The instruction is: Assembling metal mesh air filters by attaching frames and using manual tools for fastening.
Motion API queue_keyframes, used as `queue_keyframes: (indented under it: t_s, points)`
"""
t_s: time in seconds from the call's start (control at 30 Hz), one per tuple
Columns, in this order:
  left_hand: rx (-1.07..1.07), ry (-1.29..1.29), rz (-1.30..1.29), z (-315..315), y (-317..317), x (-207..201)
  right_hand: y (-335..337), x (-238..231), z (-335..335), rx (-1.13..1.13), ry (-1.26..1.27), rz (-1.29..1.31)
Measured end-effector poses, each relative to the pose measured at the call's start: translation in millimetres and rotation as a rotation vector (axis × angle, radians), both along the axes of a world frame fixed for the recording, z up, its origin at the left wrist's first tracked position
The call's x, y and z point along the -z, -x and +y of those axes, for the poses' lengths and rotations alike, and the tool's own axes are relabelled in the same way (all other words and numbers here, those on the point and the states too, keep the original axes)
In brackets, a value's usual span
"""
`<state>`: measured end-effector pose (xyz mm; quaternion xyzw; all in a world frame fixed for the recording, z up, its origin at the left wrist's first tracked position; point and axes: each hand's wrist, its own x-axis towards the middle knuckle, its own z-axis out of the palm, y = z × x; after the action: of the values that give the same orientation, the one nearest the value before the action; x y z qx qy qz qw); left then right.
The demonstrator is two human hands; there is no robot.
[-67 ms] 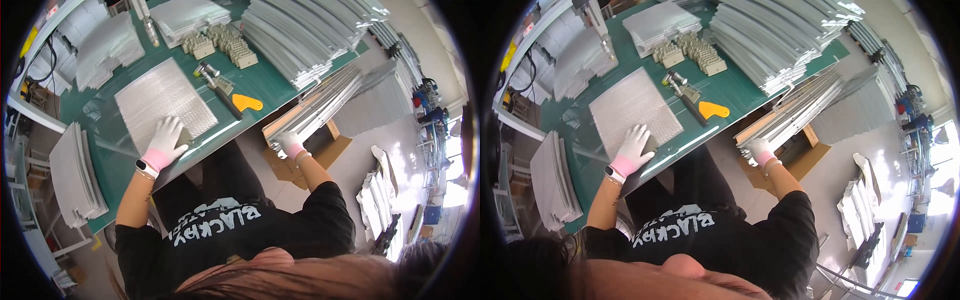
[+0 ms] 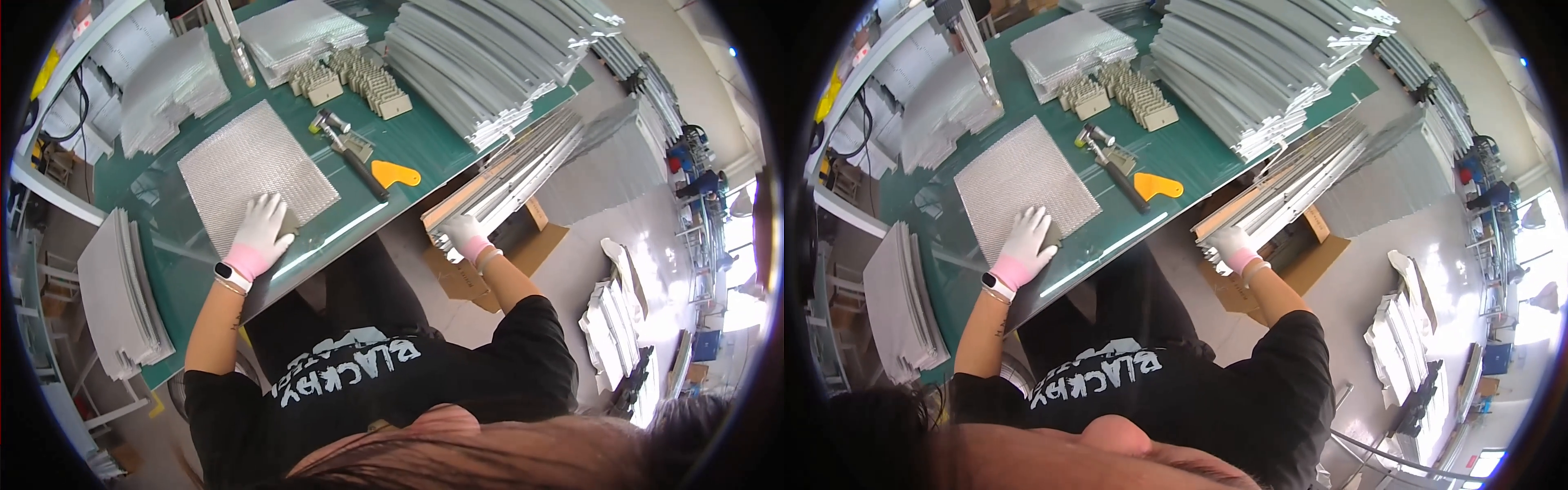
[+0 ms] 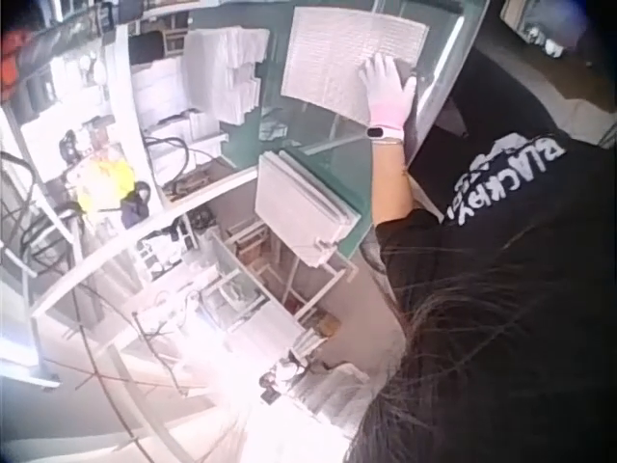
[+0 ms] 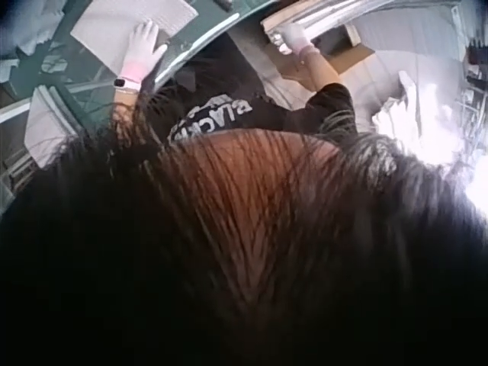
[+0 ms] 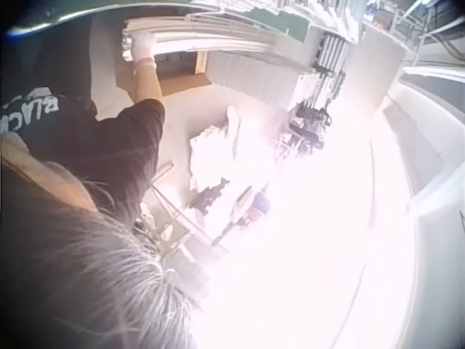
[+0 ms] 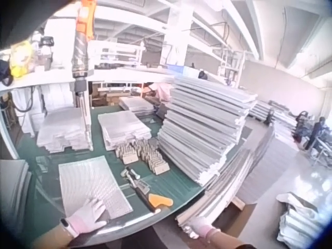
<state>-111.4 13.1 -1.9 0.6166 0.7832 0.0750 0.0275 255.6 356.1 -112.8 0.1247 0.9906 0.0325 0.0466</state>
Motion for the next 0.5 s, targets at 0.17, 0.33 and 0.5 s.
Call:
queue_keyframes:
  t_s: [0.17, 0.33, 0.5]
  points:
    - [0.015, -0.043, 0.155, 6, -18, -11, 51, -112, -81, -0.236, 0.196, 0.118]
    - [0.407, -0.550, -0.394, 54, -112, 23, 105, -205, -197, -0.851, 0.233, 0.565]
    - [0.598, -0.802, -1.046, 68, -144, 1, 141, -202, -243, -0.981, 0.455, 0.968]
